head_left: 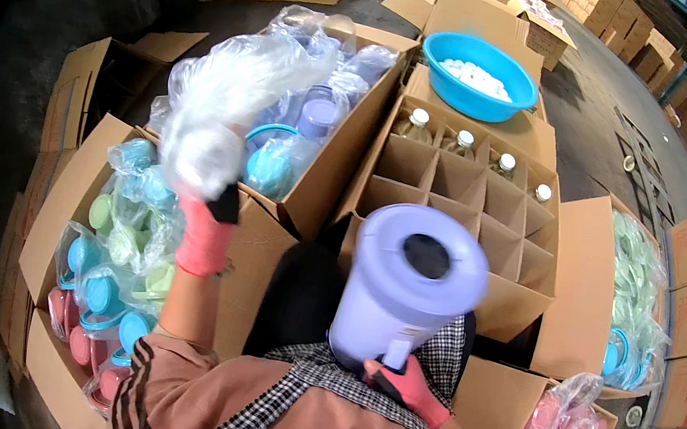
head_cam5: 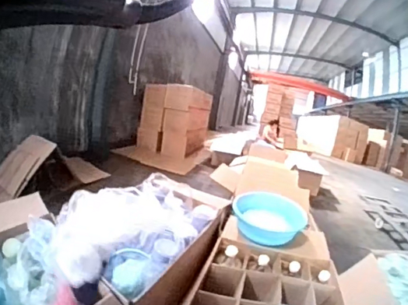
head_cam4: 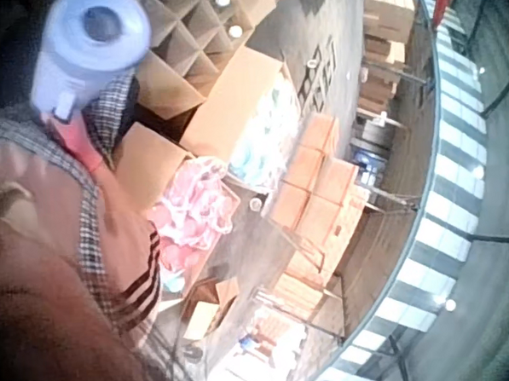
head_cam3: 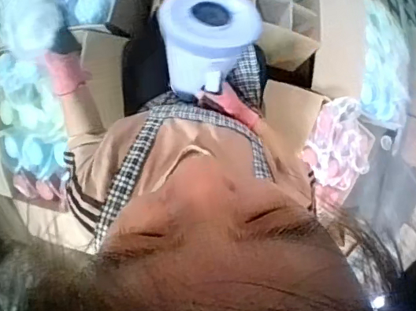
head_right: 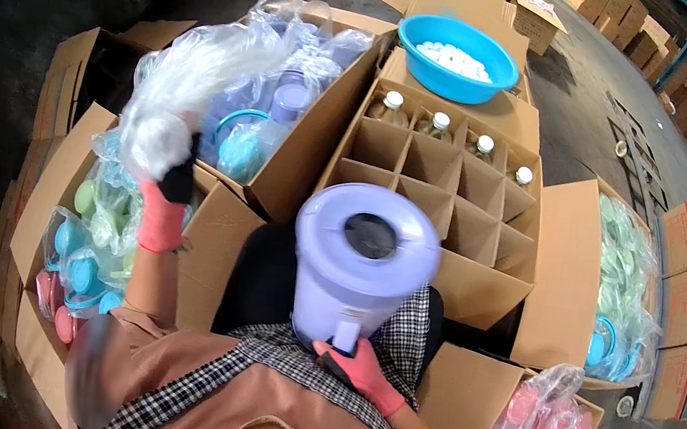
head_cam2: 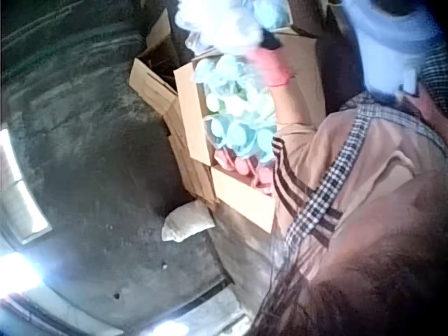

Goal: The person sits on the floor in a warehouse and packs plastic pitchers into cardboard boxes. They remove pitchers from plastic bags, inspect them, and place them into boxes. The person also handles the lids and inner components of the pitchers, ensuring they are assembled correctly before placing them into the packaging.

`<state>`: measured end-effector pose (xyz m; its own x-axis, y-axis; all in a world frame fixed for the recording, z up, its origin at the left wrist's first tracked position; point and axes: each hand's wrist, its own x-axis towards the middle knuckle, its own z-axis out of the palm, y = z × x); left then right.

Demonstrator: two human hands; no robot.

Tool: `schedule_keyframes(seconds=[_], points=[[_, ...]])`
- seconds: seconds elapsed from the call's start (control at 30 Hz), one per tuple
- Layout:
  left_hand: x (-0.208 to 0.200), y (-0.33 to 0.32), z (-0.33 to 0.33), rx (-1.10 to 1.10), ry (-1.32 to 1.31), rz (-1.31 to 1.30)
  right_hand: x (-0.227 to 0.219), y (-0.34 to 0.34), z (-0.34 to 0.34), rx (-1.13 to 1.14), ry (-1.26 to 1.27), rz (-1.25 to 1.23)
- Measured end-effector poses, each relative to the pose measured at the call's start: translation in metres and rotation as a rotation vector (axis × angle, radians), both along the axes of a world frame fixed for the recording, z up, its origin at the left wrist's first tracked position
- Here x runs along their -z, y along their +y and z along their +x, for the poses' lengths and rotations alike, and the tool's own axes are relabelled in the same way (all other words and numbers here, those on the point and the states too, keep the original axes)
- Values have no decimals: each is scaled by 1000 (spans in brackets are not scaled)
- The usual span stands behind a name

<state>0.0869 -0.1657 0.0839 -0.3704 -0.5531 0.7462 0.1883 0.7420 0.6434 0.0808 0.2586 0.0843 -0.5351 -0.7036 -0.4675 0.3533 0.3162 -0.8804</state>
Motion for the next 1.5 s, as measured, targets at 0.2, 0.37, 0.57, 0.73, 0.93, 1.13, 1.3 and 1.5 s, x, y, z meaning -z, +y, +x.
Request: schedule_keyframes(seconds=[0.2,0.37,0.57,0.73,0.93,1.13,1.3,1.5], points=[[39,71,20,177,-28,-407,-11,-9,-17,-257,148,265],[-64,147,45,259,-166,-545,-130,-9,-32,300,221,-392],[-77,172,54,644,-577,-487,-133,-79,-53,409,528,-166],[-54,135,65,451,-95,294,-114,-49,-91,547,506,-368],[-40,129,28,156,-225,-182,-131,-81,-76,493,166,-367],[-105,143,-8,249,209,706,-135,-43,-88,676,1090,-472],[-123,192,24,254,-98,-684,-152,-53,-36,-53,1085,-114],[-84,189,15,984,-359,3,-136,-24,-52,15,181,-368]])
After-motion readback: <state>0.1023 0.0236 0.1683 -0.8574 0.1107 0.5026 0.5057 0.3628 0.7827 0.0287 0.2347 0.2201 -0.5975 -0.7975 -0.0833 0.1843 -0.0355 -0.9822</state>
